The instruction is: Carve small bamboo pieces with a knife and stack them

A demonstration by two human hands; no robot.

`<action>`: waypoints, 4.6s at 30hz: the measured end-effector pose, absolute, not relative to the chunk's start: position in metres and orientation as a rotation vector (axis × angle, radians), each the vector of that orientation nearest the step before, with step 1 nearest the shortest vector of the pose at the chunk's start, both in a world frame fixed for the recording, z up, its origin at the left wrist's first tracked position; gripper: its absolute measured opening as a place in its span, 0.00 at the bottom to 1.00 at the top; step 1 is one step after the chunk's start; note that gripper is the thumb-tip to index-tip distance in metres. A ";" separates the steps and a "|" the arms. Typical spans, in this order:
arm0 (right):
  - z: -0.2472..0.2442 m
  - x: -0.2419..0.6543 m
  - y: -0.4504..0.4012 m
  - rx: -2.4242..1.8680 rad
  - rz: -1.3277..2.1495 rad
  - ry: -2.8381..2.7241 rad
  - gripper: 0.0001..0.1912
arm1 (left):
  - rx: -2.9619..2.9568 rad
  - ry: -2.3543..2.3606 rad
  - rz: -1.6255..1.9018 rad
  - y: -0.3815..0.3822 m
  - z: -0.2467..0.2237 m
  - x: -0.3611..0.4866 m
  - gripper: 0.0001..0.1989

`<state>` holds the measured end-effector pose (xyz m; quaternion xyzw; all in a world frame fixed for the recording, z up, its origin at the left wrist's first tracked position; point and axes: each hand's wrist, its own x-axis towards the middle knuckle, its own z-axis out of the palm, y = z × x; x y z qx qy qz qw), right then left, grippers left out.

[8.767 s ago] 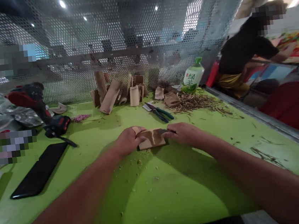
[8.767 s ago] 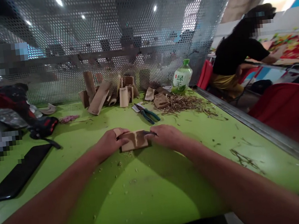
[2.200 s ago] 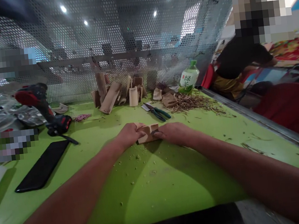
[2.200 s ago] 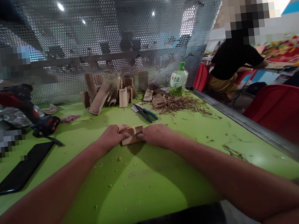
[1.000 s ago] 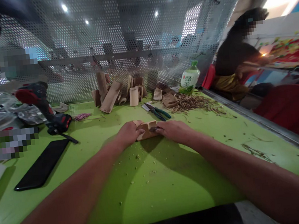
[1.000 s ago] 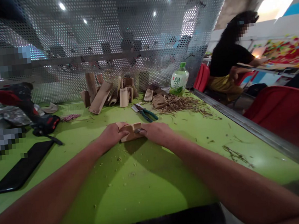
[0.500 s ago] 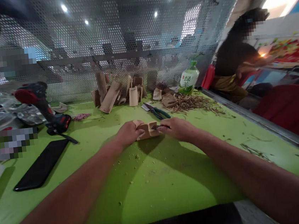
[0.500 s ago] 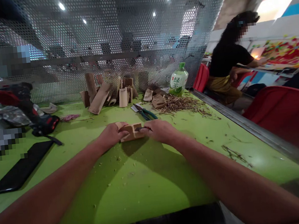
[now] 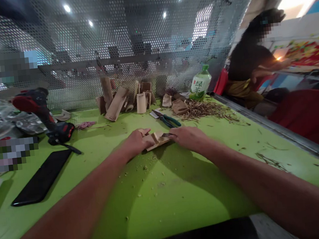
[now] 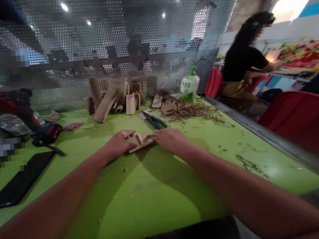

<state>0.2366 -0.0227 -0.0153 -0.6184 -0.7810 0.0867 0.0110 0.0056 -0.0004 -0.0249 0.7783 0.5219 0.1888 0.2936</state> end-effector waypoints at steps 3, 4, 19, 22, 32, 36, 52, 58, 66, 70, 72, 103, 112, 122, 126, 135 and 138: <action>-0.017 0.238 -0.022 -1.917 0.275 -2.455 0.20 | 2.064 1.333 0.484 -0.002 -0.023 0.003 0.45; -0.018 0.238 -0.022 -1.910 0.276 -2.454 0.21 | 2.071 1.316 0.483 -0.003 -0.022 0.002 0.47; -0.017 0.235 -0.024 -1.878 0.238 -2.474 0.20 | 2.337 1.429 0.389 -0.016 -0.027 0.008 0.32; -0.020 0.238 -0.019 -1.879 0.184 -2.452 0.20 | 2.307 1.387 0.408 -0.014 -0.029 0.007 0.27; -0.029 0.237 -0.012 -1.853 0.112 -2.392 0.19 | 2.243 1.398 0.379 -0.015 -0.029 0.006 0.31; -0.025 0.236 -0.012 -1.906 0.107 -2.315 0.20 | 2.168 1.434 0.369 -0.017 -0.028 0.006 0.35; -0.023 0.243 -0.005 -1.976 0.017 -2.264 0.19 | 2.110 1.478 0.363 -0.026 -0.018 0.012 0.34; -0.017 0.234 -0.016 -1.818 0.025 -2.376 0.20 | 2.223 1.403 0.367 -0.021 -0.020 0.011 0.26; -0.018 0.244 -0.007 -1.973 0.026 -2.277 0.20 | 2.166 1.412 0.403 -0.028 -0.018 0.012 0.27; -0.014 0.240 -0.015 -1.835 0.002 -2.297 0.20 | 2.160 1.387 0.364 -0.024 -0.019 0.011 0.22; -0.013 0.234 -0.021 -1.805 0.025 -2.367 0.20 | 2.219 1.384 0.352 -0.022 -0.020 0.011 0.21; 0.008 0.243 -0.020 -1.773 0.095 -2.424 0.23 | 2.680 1.382 0.276 -0.029 -0.008 0.016 0.32; 0.001 0.269 -0.010 -1.810 0.087 -2.218 0.20 | 2.568 1.393 0.430 -0.025 -0.016 0.012 0.32; -0.010 0.242 -0.025 -1.684 0.234 -2.271 0.21 | 2.114 1.355 0.481 -0.016 -0.024 0.008 0.24; -0.013 0.239 -0.026 -1.699 0.298 -2.304 0.20 | 2.055 1.386 0.438 -0.013 -0.023 0.007 0.30; -0.013 0.227 -0.028 -1.764 0.140 -2.402 0.21 | 2.183 1.229 0.522 -0.016 -0.023 0.010 0.20; -0.013 0.225 -0.028 -1.749 0.102 -2.410 0.21 | 2.201 1.193 0.530 -0.016 -0.024 0.010 0.20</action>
